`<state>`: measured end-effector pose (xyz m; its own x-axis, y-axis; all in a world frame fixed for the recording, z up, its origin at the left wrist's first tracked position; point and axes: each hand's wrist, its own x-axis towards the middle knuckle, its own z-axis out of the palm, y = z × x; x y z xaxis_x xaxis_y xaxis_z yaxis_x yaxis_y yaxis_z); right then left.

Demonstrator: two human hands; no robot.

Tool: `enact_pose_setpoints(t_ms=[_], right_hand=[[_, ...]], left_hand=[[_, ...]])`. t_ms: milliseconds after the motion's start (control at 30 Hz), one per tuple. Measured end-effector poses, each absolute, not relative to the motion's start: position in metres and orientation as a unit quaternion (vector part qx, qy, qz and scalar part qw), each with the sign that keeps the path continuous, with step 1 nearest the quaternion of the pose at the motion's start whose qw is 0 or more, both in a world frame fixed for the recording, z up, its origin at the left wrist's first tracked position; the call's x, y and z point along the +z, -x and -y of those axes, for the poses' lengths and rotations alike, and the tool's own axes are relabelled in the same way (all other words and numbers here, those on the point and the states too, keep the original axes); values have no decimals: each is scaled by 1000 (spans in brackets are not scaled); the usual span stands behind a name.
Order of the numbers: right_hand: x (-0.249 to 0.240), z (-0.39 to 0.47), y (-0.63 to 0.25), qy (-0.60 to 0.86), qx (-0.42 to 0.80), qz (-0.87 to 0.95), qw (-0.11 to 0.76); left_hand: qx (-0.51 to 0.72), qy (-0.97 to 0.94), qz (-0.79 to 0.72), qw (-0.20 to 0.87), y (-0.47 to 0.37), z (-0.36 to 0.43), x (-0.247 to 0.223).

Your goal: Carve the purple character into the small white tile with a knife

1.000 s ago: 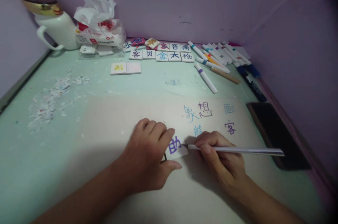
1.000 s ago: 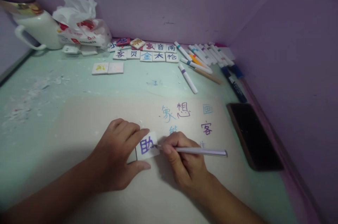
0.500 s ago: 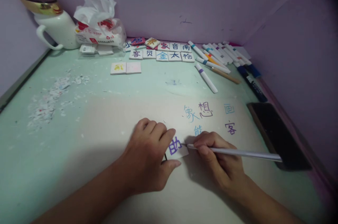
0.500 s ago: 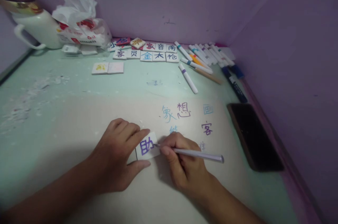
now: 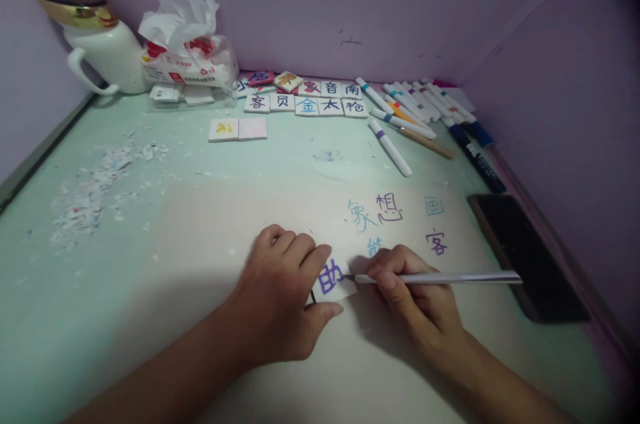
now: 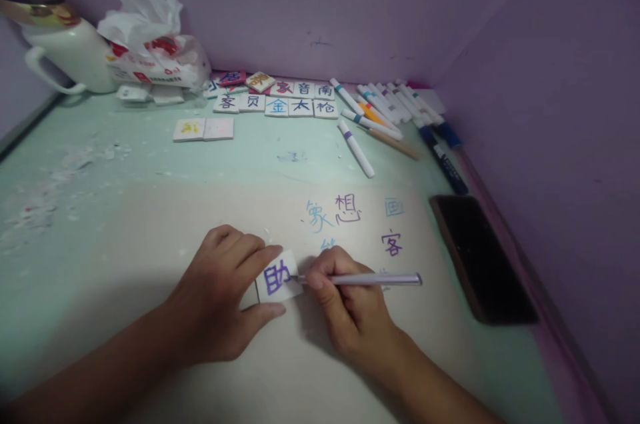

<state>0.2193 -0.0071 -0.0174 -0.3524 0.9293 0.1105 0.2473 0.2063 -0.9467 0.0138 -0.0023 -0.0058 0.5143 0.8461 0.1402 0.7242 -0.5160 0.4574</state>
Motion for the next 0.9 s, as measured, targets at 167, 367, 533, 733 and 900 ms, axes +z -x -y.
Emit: enact_pose_setpoints(t_ms=[167,367,533,733,900], right_hand=[[-18,5,-219,427,481,670,370],[-15,2,-221,439,506,652,354],[-16,3,-220,450,502,648,353],[-16,5,-215,475,465,633,397],[-15,6,-215,463,447,639,422]], left_hand=[[178,-852,-459,176,-14,2,-5],[183,-853,-457,173,-13,3,-6],[186,-854,-457,164,-13,3,-6],[158,-863,-456,147,-14,3,-5],[143,-867,-442,182,-14,4,2]])
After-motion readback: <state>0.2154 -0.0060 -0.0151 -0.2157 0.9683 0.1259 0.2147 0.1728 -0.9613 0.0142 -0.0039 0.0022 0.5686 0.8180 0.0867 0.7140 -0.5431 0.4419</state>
